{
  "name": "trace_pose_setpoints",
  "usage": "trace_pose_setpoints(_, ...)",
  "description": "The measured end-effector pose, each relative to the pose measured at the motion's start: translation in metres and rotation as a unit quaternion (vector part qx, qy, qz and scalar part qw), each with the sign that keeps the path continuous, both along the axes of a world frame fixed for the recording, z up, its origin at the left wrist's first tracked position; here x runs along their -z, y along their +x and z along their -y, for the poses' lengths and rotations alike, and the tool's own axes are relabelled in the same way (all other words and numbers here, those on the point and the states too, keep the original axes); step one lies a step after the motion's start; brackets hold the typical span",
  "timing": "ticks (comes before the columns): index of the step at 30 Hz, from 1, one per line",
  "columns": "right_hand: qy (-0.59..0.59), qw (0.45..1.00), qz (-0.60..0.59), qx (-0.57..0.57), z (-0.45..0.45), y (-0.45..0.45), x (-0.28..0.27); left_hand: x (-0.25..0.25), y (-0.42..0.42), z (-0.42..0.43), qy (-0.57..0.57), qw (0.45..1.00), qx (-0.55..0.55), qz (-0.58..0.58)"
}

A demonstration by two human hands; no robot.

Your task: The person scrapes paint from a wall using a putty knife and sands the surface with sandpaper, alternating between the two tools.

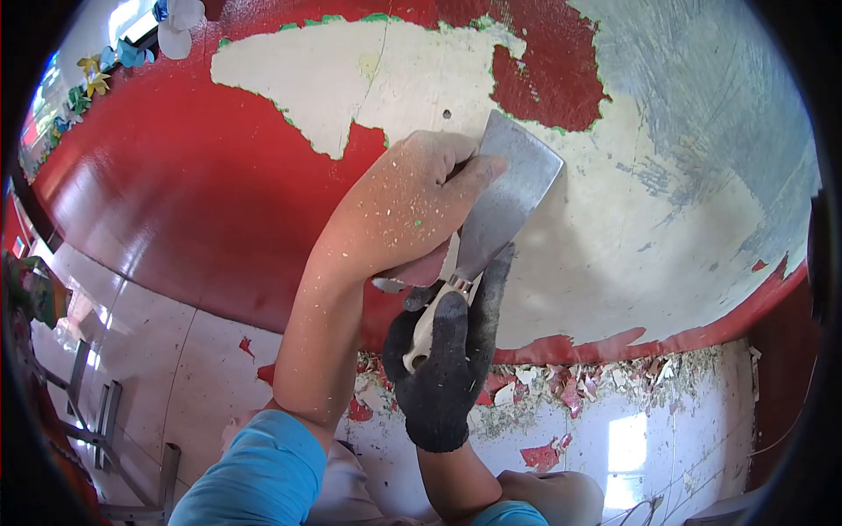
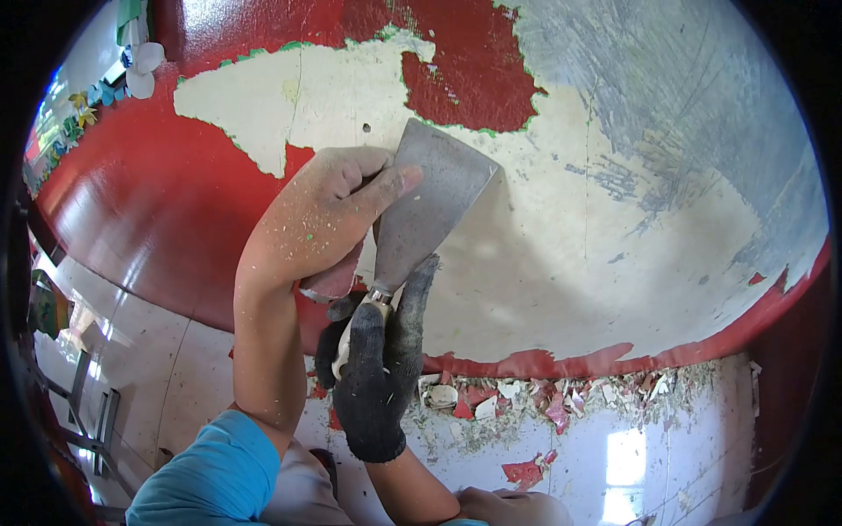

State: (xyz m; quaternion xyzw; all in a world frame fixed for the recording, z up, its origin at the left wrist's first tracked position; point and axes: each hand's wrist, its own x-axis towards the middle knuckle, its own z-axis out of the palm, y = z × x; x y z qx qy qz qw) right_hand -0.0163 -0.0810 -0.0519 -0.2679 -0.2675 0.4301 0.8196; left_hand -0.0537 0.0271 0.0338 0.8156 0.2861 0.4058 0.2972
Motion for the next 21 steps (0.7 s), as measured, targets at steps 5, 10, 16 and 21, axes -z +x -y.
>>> trace_pose_setpoints(5, 0.014, 0.999, 0.026, -0.038, -0.002, 0.001, 0.000, -0.001, -0.008, -0.001, -0.040, 0.998, 0.012, 0.043)
trace_pose_setpoints(10, 0.001, 1.000, 0.017, -0.019, -0.002, 0.004, 0.000, -0.008, -0.015, 0.005, -0.027, 1.000, 0.014, 0.004)
trace_pose_setpoints(16, -0.006, 0.999, 0.017, 0.032, 0.000, 0.007, -0.012, -0.008, -0.015, 0.007, -0.071, 0.991, 0.093, 0.067)
trace_pose_setpoints(21, -0.030, 0.998, 0.036, 0.036, 0.002, 0.015, -0.019, -0.003, -0.009, 0.003, -0.060, 0.992, 0.095, 0.057)
